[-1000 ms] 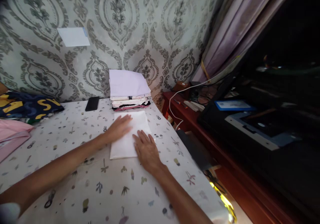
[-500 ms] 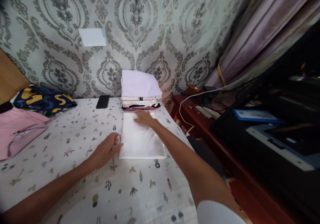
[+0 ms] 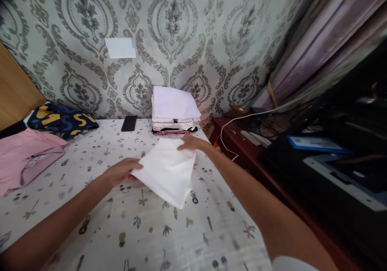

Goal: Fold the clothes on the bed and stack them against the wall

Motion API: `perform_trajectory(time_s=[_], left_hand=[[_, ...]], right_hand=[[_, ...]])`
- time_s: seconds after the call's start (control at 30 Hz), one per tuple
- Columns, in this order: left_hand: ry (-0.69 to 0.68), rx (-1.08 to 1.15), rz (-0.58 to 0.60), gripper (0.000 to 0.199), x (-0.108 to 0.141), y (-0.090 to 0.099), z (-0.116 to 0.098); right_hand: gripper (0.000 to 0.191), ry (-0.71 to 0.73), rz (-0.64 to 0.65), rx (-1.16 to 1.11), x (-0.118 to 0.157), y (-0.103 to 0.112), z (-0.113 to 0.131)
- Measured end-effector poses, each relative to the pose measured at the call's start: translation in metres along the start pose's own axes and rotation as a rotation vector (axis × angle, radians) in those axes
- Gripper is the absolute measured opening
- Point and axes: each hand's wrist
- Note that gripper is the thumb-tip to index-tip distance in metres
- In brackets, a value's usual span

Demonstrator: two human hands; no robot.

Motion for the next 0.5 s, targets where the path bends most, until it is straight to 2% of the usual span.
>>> perform_trajectory(time_s=[0.1, 0.17, 0.27, 0.37, 0.43, 0.5], left_hand=[[0.056, 0.408, -0.095, 0.029, 0.013, 0.029, 0.001], [0.105, 0.527, -0.126, 0.032, 0.022, 0.035, 0.006], [0.168, 0.522, -0.113, 0.039, 0.036, 0.025, 0.017], [0.207, 0.410, -0.121, 0.050, 0.047, 0.004, 0.026], [0.193, 0.387, -0.140, 0.059, 0.050, -0.005, 0.029], [0.138, 0.447, -0.133, 0.065, 0.052, -0.008, 0.027]], right_hand=[[0.044, -0.156, 0.107, -0.290, 0.034, -0.021, 0.007], [0.044, -0.264, 0.152, -0.531, 0.051, -0.038, 0.013], [0.034, -0.365, 0.148, -0.760, 0.061, -0.051, 0.023], [0.027, -0.390, 0.084, -0.820, 0.058, -0.050, 0.035], [0.023, -0.399, 0.081, -0.884, 0.060, -0.047, 0.041], [0.027, -0.398, 0.098, -0.990, 0.068, -0.043, 0.043]])
Point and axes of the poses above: each hand's wrist, its own x-axis away from the middle knuckle, its own y-axis out of the back of the hand, z = x × y, and after that the axes turned 1 degree about -y, right-handed
